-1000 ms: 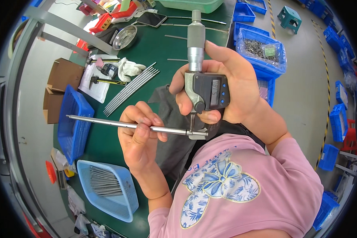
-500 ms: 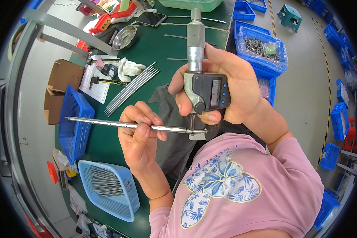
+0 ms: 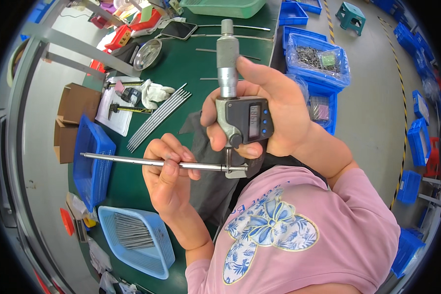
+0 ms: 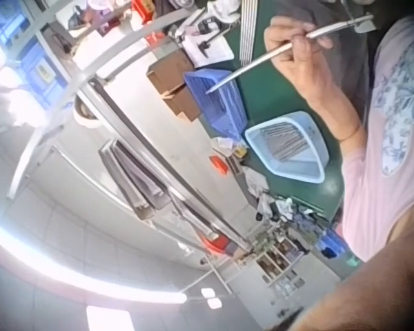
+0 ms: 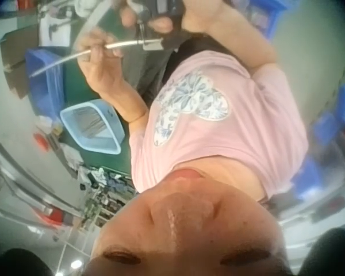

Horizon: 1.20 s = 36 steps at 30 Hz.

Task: Using a digital micrometer to measure the thickness of various thin metal rods at a workbench.

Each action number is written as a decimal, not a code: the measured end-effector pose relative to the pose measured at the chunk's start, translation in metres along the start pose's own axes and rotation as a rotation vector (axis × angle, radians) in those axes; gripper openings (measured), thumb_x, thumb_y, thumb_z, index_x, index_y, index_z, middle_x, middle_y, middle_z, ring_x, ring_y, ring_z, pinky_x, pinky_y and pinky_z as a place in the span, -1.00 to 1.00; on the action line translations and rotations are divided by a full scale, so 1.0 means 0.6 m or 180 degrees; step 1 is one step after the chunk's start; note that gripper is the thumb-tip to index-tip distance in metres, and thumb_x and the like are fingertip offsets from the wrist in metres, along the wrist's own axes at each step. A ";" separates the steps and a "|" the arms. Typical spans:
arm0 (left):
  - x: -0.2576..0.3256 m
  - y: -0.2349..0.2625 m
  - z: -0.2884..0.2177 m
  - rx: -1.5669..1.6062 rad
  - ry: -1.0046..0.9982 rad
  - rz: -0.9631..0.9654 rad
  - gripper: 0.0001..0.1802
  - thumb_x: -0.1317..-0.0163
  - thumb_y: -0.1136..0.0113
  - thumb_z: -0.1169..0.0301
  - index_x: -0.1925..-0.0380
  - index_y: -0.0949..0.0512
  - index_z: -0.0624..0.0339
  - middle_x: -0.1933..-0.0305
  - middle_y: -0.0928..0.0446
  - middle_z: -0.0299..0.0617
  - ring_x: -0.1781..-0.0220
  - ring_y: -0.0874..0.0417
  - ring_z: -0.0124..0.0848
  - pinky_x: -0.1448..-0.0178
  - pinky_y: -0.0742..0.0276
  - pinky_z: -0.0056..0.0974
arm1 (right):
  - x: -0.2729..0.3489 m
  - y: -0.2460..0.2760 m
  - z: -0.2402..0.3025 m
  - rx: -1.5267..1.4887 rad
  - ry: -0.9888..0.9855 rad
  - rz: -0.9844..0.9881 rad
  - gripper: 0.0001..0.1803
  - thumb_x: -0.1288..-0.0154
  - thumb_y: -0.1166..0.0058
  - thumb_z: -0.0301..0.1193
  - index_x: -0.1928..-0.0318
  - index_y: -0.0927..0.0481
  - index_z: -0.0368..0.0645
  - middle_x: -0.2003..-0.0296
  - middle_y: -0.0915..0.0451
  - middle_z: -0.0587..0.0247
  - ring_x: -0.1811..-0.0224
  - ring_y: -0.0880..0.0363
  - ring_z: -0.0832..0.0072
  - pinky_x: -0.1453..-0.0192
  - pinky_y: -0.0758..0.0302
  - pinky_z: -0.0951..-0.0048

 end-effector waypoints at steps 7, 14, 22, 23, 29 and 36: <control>0.000 -0.001 -0.004 -0.0008 0.0020 -0.0050 -0.86 -0.08 0.00 0.47 0.48 -0.27 0.31 0.45 -0.31 -0.08 0.60 -0.41 -0.41 0.47 -0.40 -0.43 | 0.000 -0.003 0.001 0.0330 0.0069 -0.0003 -0.25 -0.15 0.45 0.12 0.31 -0.40 -0.46 0.56 -0.47 -0.09 0.84 -0.29 0.49 0.81 -0.26 0.63; 0.001 -0.001 -0.006 0.0063 -0.0032 0.0009 -0.85 -0.07 -0.01 0.48 0.48 -0.27 0.32 0.44 -0.31 -0.07 0.60 -0.42 -0.41 0.48 -0.40 -0.44 | 0.000 -0.001 -0.005 0.0034 0.0008 -0.0068 -0.27 -0.19 0.51 0.08 0.31 -0.40 -0.46 0.56 -0.47 -0.10 0.85 -0.27 0.48 0.82 -0.24 0.62; 0.000 -0.001 -0.003 0.0079 0.0005 0.0002 -0.85 -0.07 0.00 0.48 0.48 -0.27 0.32 0.45 -0.31 -0.07 0.61 -0.41 -0.42 0.49 -0.40 -0.44 | 0.001 -0.003 -0.004 0.0068 -0.0048 -0.0143 -0.25 -0.11 0.42 0.16 0.36 -0.43 -0.41 0.58 -0.47 -0.08 0.82 -0.30 0.49 0.83 -0.23 0.65; 0.001 0.000 -0.003 0.0083 0.0003 0.0002 -0.85 -0.07 0.00 0.48 0.48 -0.27 0.32 0.45 -0.30 -0.07 0.61 -0.41 -0.42 0.49 -0.40 -0.44 | 0.000 -0.002 -0.005 0.0066 -0.0035 -0.0152 -0.25 -0.11 0.42 0.16 0.36 -0.43 -0.41 0.58 -0.47 -0.08 0.82 -0.30 0.49 0.83 -0.23 0.65; 0.000 -0.001 -0.003 0.0035 -0.0016 0.0028 -0.85 -0.07 0.01 0.48 0.48 -0.27 0.32 0.47 -0.29 -0.07 0.61 -0.40 -0.43 0.50 -0.40 -0.45 | 0.001 0.002 -0.005 0.0122 -0.0030 -0.0051 -0.26 -0.09 0.39 0.17 0.38 -0.45 -0.39 0.59 -0.48 -0.07 0.82 -0.29 0.50 0.83 -0.22 0.65; 0.000 -0.004 0.001 0.0053 -0.0004 -0.0001 -0.85 -0.08 0.00 0.48 0.48 -0.26 0.33 0.46 -0.29 -0.07 0.61 -0.40 -0.42 0.50 -0.40 -0.45 | 0.005 0.001 -0.003 -0.0098 -0.0013 -0.0074 -0.36 -0.14 0.33 0.07 0.41 -0.45 -0.37 0.63 -0.49 0.00 0.89 -0.28 0.50 0.81 -0.24 0.63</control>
Point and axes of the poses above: each hand's wrist, its own x-axis away from the middle knuckle, its own y-axis out of the back of the hand, z = x × y, the point moved 1 cm from there along -x, towards the middle knuckle
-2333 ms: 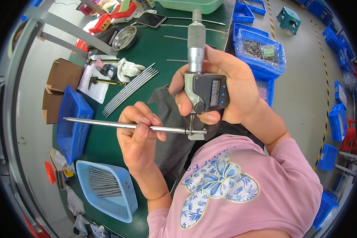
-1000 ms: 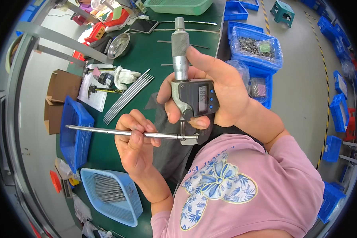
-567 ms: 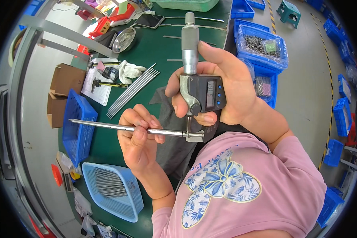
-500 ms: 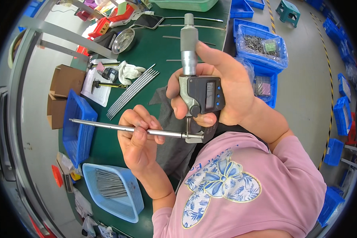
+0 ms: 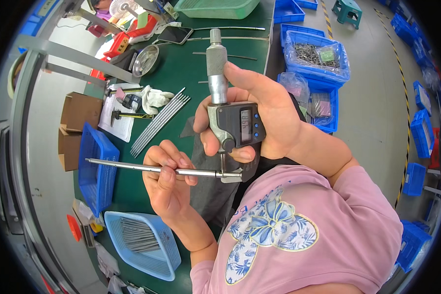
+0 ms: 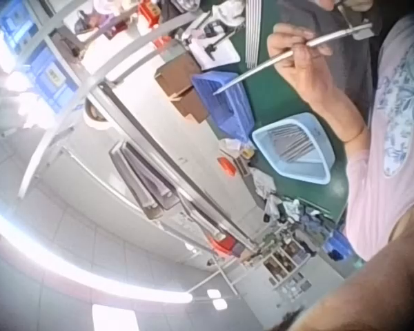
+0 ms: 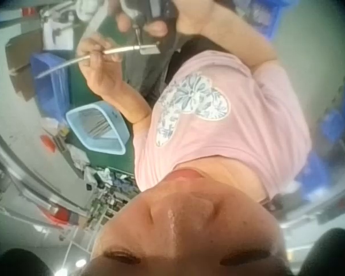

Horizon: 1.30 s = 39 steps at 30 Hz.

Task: Using a digital micrometer to measure the thickness of various thin metal rods at a workbench.

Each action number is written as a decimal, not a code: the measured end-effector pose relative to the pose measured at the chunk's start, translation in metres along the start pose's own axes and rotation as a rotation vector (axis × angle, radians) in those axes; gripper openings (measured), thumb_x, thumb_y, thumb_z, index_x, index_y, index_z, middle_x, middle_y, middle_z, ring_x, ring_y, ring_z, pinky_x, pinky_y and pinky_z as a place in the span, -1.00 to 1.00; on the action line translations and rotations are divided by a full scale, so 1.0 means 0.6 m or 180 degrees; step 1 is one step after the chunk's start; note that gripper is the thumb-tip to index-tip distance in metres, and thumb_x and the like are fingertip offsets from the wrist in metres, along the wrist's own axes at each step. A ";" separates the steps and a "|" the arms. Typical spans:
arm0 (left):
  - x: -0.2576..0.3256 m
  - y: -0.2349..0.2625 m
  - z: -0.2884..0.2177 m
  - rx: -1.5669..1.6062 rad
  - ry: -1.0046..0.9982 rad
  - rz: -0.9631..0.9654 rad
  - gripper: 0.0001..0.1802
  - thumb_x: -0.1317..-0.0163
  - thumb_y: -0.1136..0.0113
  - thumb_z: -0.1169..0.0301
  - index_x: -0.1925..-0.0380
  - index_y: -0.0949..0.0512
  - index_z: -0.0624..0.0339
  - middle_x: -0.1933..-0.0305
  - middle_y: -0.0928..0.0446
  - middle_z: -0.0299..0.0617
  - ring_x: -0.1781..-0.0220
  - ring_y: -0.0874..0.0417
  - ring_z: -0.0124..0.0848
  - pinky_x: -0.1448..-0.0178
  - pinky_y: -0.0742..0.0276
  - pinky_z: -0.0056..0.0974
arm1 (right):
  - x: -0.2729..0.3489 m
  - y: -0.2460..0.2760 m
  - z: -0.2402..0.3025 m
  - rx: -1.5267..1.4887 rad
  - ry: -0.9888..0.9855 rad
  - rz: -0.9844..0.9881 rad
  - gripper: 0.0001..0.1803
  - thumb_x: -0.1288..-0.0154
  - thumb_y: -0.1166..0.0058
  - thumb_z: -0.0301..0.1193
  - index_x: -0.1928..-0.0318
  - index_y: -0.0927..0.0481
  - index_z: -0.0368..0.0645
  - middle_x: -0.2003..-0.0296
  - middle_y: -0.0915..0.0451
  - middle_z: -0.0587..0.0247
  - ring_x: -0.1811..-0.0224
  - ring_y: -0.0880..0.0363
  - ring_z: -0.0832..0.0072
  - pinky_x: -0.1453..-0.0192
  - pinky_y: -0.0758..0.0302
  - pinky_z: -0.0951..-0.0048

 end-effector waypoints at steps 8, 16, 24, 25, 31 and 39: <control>0.004 0.001 -0.006 0.0120 0.0048 0.0050 -0.84 -0.04 0.00 0.46 0.46 -0.29 0.34 0.51 -0.31 -0.06 0.65 -0.39 -0.42 0.58 -0.37 -0.45 | -0.008 0.007 0.000 0.0099 -0.0185 0.0093 -0.22 -0.15 0.52 0.13 0.34 -0.40 -0.48 0.57 -0.47 -0.15 0.84 -0.30 0.46 0.83 -0.24 0.61; 0.015 -0.030 -0.004 0.2143 0.2079 0.0490 -0.73 0.00 0.13 0.42 0.29 -0.26 0.38 0.83 -0.15 -0.23 0.91 0.00 -0.59 0.85 0.06 -0.51 | -0.081 0.073 0.007 0.2090 0.0959 -0.1029 -0.70 -0.01 -0.02 -0.36 0.27 -0.45 -0.34 0.48 -0.52 0.11 0.76 -0.28 0.67 0.71 -0.21 0.71; 0.013 -0.013 -0.003 0.2426 0.2281 0.0664 -0.39 0.00 0.19 0.48 -0.10 0.02 0.43 0.77 -0.15 -0.27 0.84 -0.05 -0.61 0.75 -0.01 -0.56 | -0.078 0.104 0.023 0.1171 0.1266 -0.1337 -0.69 -0.03 0.00 -0.37 0.24 -0.40 -0.32 0.47 -0.48 0.14 0.75 -0.29 0.64 0.69 -0.24 0.65; 0.011 -0.014 -0.007 0.2433 0.2285 0.0690 -0.39 0.00 0.19 0.48 -0.10 0.02 0.43 0.77 -0.15 -0.27 0.84 -0.05 -0.61 0.75 -0.01 -0.56 | -0.076 0.111 0.025 0.0978 0.1352 -0.1407 -0.70 -0.04 0.01 -0.37 0.24 -0.39 -0.31 0.46 -0.47 0.15 0.74 -0.30 0.64 0.68 -0.25 0.63; 0.011 -0.003 -0.043 0.2188 0.1310 0.0128 -0.18 -0.07 0.20 0.03 -0.15 0.17 0.40 0.50 -0.24 -0.09 0.72 -0.18 -0.50 0.69 -0.10 -0.49 | -0.065 0.114 0.015 0.0663 0.1417 -0.1236 -0.77 -0.02 -0.02 -0.46 0.26 -0.37 -0.22 0.42 -0.45 0.14 0.70 -0.32 0.59 0.64 -0.27 0.57; -0.013 0.027 0.011 -0.0210 -0.1114 -0.0715 -0.32 -0.15 0.19 0.09 -0.13 0.06 0.34 0.64 -0.30 -0.16 0.70 -0.20 -0.51 0.66 -0.13 -0.46 | -0.056 0.050 -0.040 0.0337 0.1255 -0.1557 -0.77 0.01 -0.08 -0.48 0.32 -0.39 -0.27 0.49 -0.45 0.19 0.70 -0.31 0.58 0.66 -0.26 0.57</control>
Point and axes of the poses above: each hand's wrist, its own x-axis away from the middle knuckle, its own y-axis out of the back of the hand, z = x × y, the point moved 1 cm from there along -x, towards the middle knuckle
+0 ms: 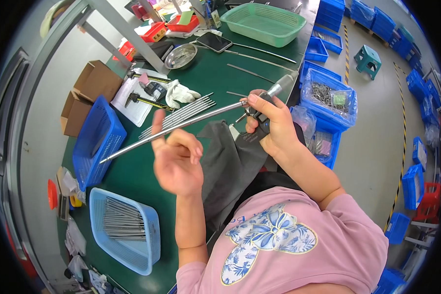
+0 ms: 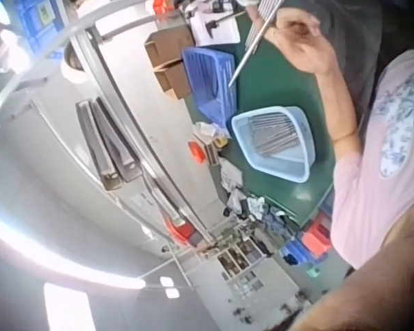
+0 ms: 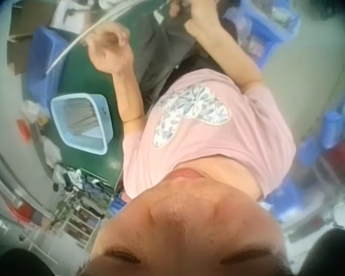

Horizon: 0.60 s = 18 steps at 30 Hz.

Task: Using a digital micrometer to measure the thickness of various thin metal rods at a workbench.

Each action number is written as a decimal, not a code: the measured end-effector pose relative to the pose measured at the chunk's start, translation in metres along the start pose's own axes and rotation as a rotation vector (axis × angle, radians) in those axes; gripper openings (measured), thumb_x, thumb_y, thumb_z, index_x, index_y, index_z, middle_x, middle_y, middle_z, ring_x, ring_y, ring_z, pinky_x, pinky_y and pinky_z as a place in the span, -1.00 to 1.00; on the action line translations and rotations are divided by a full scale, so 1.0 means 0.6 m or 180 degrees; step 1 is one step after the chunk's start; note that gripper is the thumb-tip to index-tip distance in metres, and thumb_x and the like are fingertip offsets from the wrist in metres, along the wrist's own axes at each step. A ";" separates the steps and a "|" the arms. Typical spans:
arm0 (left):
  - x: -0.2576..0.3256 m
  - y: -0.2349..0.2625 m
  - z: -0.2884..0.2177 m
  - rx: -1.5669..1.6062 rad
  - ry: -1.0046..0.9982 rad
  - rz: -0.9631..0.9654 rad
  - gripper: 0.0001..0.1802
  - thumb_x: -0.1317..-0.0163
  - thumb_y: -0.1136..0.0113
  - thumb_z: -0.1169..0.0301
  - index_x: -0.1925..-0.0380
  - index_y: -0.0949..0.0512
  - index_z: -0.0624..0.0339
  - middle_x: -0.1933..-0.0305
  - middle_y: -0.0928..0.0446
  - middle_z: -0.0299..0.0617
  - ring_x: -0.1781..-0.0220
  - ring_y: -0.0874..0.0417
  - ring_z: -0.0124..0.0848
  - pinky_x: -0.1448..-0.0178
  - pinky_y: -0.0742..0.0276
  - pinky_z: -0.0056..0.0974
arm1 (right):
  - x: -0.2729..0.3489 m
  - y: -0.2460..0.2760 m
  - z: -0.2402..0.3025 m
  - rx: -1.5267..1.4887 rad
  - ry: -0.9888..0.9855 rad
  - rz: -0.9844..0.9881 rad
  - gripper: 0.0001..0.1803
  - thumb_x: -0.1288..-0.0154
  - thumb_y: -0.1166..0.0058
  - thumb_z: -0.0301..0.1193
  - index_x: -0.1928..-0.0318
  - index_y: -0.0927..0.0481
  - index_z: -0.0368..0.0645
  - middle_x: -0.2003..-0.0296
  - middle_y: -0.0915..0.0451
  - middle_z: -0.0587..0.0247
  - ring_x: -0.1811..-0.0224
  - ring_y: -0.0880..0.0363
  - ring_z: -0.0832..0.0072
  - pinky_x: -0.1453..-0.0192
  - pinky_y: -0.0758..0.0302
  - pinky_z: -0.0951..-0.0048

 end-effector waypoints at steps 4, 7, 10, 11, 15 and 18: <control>0.011 -0.015 0.016 -0.0808 0.0776 -0.0159 -0.73 -0.17 0.09 0.41 0.15 -0.30 0.30 0.64 -0.32 -0.26 0.66 -0.28 -0.60 0.62 -0.17 -0.54 | 0.030 -0.009 -0.010 0.0513 0.0076 0.0112 -0.79 0.00 -0.05 -0.48 0.32 -0.37 -0.24 0.44 -0.47 0.14 0.71 -0.32 0.56 0.65 -0.27 0.58; 0.013 -0.010 0.019 -0.0417 0.0732 -0.0225 -0.82 -0.17 0.09 0.38 0.36 -0.36 0.30 0.61 -0.34 -0.22 0.63 -0.33 -0.56 0.57 -0.23 -0.54 | 0.045 -0.014 -0.003 0.0641 0.0055 0.0395 -0.78 -0.01 -0.04 -0.49 0.30 -0.37 -0.27 0.48 -0.47 0.12 0.71 -0.34 0.55 0.67 -0.27 0.60; 0.010 -0.010 0.004 0.0076 0.0549 0.0152 -0.81 -0.18 0.11 0.39 0.38 -0.35 0.33 0.57 -0.35 -0.16 0.62 -0.34 -0.53 0.57 -0.25 -0.52 | 0.047 -0.007 0.024 0.0979 0.0072 0.0905 -0.53 -0.14 0.20 -0.10 0.31 -0.38 -0.36 0.56 -0.46 0.06 0.77 -0.33 0.50 0.69 -0.28 0.63; 0.011 -0.005 -0.002 0.0138 0.0612 0.0285 -0.80 -0.18 0.13 0.39 0.40 -0.34 0.36 0.53 -0.36 -0.11 0.62 -0.36 -0.49 0.57 -0.26 -0.51 | 0.044 -0.011 0.037 0.0562 -0.0164 0.1078 -0.45 -0.14 0.30 -0.02 0.33 -0.38 -0.37 0.57 -0.46 0.02 0.78 -0.31 0.49 0.73 -0.27 0.62; 0.018 -0.011 -0.012 0.0200 0.0885 0.0523 -0.78 -0.16 0.10 0.38 0.42 -0.35 0.38 0.52 -0.35 -0.10 0.61 -0.38 -0.47 0.55 -0.30 -0.49 | 0.047 -0.036 0.077 0.0163 -0.0494 0.1172 -0.33 -0.16 0.47 0.07 0.37 -0.38 -0.39 0.59 -0.43 -0.08 0.85 -0.25 0.46 0.84 -0.22 0.60; 0.020 -0.020 -0.012 0.0230 0.0994 0.0570 -0.79 -0.16 0.10 0.38 0.42 -0.35 0.38 0.52 -0.35 -0.09 0.61 -0.38 -0.47 0.55 -0.31 -0.49 | 0.046 -0.040 0.082 0.0010 -0.0708 0.1415 -0.35 -0.18 0.49 0.05 0.37 -0.37 -0.39 0.60 -0.42 -0.09 0.88 -0.21 0.46 0.86 -0.20 0.59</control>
Point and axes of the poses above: each hand's wrist, its own x-axis away from the middle knuckle, its own y-axis out of the back of the hand, z = x × y, the point moved 1 cm from there along -x, towards the middle knuckle
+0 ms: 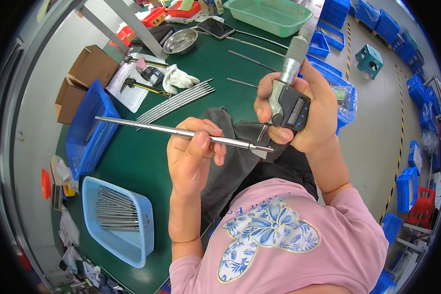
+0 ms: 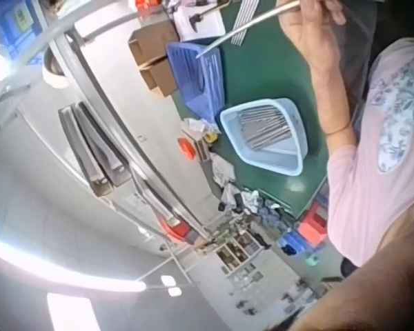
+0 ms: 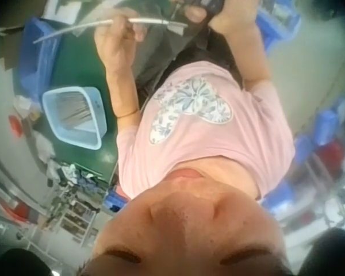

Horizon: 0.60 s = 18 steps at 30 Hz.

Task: Using a digital micrometer to measure the thickness of various thin metal rods at a workbench.

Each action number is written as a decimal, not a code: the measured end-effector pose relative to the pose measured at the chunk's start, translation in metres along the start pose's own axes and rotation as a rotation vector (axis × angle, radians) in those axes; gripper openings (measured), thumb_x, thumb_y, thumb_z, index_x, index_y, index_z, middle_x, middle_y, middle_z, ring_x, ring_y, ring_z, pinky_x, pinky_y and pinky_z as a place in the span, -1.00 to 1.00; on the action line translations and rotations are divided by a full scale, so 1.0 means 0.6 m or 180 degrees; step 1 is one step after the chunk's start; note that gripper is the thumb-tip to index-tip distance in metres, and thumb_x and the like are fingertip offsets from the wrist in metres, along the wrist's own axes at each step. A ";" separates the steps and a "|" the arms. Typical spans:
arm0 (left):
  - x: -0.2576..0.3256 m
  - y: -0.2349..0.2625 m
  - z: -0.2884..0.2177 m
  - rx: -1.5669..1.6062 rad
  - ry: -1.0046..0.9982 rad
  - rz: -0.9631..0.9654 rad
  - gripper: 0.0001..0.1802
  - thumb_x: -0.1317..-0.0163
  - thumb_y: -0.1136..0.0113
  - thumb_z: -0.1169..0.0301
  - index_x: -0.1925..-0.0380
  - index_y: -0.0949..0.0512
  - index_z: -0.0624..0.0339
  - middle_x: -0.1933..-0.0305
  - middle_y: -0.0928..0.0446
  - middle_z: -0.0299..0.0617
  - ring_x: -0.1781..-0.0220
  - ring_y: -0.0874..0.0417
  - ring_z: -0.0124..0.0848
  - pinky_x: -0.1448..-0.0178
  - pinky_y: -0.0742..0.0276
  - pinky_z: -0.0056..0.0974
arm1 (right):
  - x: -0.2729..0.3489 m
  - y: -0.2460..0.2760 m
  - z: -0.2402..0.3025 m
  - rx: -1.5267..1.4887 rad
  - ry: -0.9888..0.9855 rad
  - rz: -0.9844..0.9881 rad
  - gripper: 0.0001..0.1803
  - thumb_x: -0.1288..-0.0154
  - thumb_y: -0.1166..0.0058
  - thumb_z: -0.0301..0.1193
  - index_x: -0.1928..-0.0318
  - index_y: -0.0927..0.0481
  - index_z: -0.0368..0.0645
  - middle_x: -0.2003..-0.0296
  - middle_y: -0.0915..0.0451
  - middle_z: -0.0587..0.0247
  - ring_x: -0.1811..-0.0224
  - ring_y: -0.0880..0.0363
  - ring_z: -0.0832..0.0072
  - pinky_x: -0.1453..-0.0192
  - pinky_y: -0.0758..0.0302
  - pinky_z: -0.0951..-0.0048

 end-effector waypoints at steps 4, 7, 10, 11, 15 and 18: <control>0.000 -0.001 0.002 0.0018 0.0029 -0.0020 -0.78 -0.16 0.09 0.39 0.43 -0.35 0.39 0.52 -0.35 -0.09 0.61 -0.38 -0.47 0.56 -0.30 -0.48 | -0.001 0.011 -0.002 -0.0264 -0.0244 0.0232 -0.31 -0.18 0.47 0.06 0.32 -0.37 -0.44 0.55 -0.47 -0.11 0.84 -0.30 0.45 0.77 -0.29 0.60; 0.001 0.001 -0.001 -0.0068 0.0032 -0.0031 -0.78 -0.16 0.09 0.39 0.43 -0.35 0.40 0.52 -0.35 -0.10 0.61 -0.38 -0.48 0.56 -0.29 -0.48 | -0.001 0.011 -0.004 -0.0304 -0.0299 0.0260 -0.32 -0.18 0.47 0.05 0.32 -0.37 -0.44 0.54 -0.47 -0.12 0.84 -0.31 0.45 0.78 -0.28 0.61; 0.001 0.000 -0.004 -0.0071 0.0061 0.0023 -0.78 -0.15 0.09 0.39 0.43 -0.35 0.40 0.53 -0.34 -0.11 0.61 -0.37 -0.48 0.56 -0.29 -0.49 | -0.001 0.007 -0.004 -0.0301 -0.0260 0.0305 -0.34 -0.19 0.47 0.03 0.32 -0.37 -0.45 0.54 -0.47 -0.12 0.84 -0.32 0.45 0.78 -0.28 0.60; 0.001 0.000 -0.005 -0.0102 0.0061 0.0007 -0.78 -0.15 0.09 0.40 0.43 -0.35 0.41 0.54 -0.34 -0.12 0.62 -0.37 -0.48 0.56 -0.29 -0.49 | -0.002 0.005 -0.004 -0.0302 -0.0259 0.0296 -0.34 -0.19 0.47 0.03 0.32 -0.37 -0.45 0.54 -0.47 -0.12 0.84 -0.32 0.45 0.78 -0.28 0.60; 0.002 0.003 -0.007 -0.0197 0.0044 -0.0050 -0.79 -0.14 0.08 0.41 0.44 -0.36 0.41 0.55 -0.34 -0.13 0.62 -0.36 -0.48 0.55 -0.29 -0.48 | -0.005 0.003 -0.004 -0.0155 -0.0222 0.0135 -0.35 -0.22 0.54 0.00 0.33 -0.36 -0.43 0.57 -0.43 -0.19 0.87 -0.24 0.41 0.84 -0.24 0.57; 0.001 0.001 -0.010 -0.0257 0.0036 -0.0041 -0.80 -0.13 0.07 0.41 0.44 -0.37 0.41 0.55 -0.34 -0.13 0.62 -0.36 -0.48 0.55 -0.29 -0.48 | -0.006 0.001 -0.006 -0.0110 -0.0240 0.0147 -0.34 -0.22 0.54 0.00 0.34 -0.37 -0.44 0.58 -0.43 -0.20 0.86 -0.26 0.41 0.84 -0.24 0.59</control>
Point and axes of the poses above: each hand's wrist, its own x-axis away from the middle knuckle, its own y-axis out of the back of the hand, z = x × y, the point moved 1 cm from there along -x, towards the middle knuckle
